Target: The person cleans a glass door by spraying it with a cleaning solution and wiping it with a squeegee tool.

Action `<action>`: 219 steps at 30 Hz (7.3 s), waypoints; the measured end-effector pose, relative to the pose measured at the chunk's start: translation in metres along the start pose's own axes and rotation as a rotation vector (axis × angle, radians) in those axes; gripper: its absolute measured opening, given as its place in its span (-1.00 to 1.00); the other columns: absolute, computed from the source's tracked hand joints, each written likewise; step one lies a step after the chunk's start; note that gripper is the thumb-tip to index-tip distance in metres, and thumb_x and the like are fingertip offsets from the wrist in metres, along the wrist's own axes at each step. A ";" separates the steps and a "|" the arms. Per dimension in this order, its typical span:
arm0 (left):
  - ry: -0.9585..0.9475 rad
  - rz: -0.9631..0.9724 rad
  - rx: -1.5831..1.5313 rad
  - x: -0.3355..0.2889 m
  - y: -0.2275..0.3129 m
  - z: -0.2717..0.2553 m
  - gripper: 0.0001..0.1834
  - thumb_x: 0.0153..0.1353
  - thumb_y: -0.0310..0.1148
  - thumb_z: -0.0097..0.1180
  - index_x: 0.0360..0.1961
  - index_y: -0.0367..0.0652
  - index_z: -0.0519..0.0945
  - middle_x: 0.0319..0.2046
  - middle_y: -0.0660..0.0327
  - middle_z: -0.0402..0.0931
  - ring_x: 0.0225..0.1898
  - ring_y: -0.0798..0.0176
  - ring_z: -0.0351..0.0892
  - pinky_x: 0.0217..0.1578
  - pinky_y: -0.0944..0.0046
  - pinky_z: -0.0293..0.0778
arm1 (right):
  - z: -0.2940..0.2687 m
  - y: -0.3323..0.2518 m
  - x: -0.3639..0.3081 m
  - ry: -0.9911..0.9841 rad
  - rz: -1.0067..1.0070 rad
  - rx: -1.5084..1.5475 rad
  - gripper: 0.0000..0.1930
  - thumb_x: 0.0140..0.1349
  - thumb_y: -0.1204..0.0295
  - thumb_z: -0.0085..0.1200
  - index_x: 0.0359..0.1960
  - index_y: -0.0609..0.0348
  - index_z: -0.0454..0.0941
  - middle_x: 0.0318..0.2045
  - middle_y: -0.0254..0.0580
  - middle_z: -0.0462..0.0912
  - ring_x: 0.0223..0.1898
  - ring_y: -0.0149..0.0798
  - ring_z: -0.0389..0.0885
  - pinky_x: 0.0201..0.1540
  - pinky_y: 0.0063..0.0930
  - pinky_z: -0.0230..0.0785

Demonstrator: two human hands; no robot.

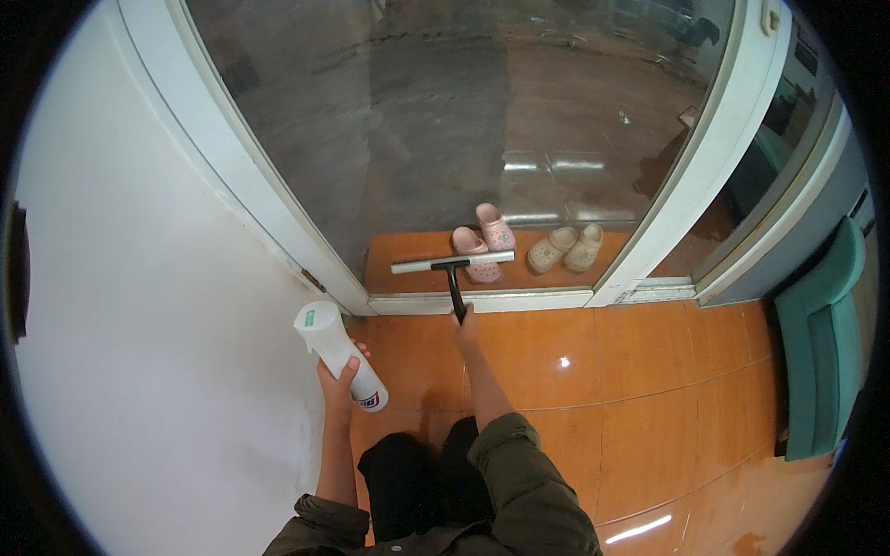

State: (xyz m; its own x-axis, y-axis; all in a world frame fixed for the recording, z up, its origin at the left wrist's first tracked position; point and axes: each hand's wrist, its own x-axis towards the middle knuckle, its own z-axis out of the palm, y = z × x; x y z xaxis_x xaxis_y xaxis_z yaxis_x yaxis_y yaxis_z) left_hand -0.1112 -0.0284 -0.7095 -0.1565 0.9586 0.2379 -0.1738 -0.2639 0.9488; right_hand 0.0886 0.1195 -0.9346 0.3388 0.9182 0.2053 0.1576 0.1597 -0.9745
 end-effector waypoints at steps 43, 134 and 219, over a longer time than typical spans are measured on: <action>0.120 -0.145 0.029 -0.012 -0.020 -0.098 -0.53 -0.04 -0.40 0.29 -0.09 -0.26 0.41 -0.27 0.16 0.57 -0.24 0.30 0.55 -0.18 0.28 0.45 | 0.116 -0.090 -0.017 0.007 0.001 0.188 -0.79 0.27 0.40 -0.05 -0.16 0.26 0.32 -0.52 -0.22 0.42 -0.48 -0.39 0.38 -0.41 -0.47 0.28; -0.305 -0.132 0.067 -0.027 -0.008 0.144 -0.54 0.02 -0.35 0.23 -0.08 -0.32 0.40 -0.27 0.05 0.55 -0.24 0.18 0.57 -0.16 0.19 0.47 | -0.230 -0.147 0.102 0.418 -0.175 -0.447 -0.80 0.01 0.42 0.10 -0.36 0.29 0.52 -0.57 0.21 0.52 -0.42 0.22 0.53 -0.41 -0.12 0.37; -0.194 0.023 0.024 -0.030 0.088 0.170 -0.54 -0.01 -0.36 0.26 -0.09 -0.30 0.43 -0.28 0.13 0.58 -0.25 0.29 0.56 -0.20 0.28 0.45 | -0.263 -0.358 0.170 0.464 -0.359 -0.226 -0.64 0.25 0.21 -0.06 -0.15 0.29 0.29 -0.55 0.24 0.52 -0.42 0.23 0.55 -0.44 -0.11 0.32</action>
State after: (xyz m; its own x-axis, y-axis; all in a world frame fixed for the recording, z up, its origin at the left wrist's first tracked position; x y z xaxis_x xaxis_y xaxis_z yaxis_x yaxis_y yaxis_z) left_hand 0.0433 -0.0623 -0.5975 0.0307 0.9556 0.2931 -0.1489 -0.2856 0.9467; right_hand 0.3335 0.1234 -0.5267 0.5880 0.5604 0.5833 0.5110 0.3016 -0.8049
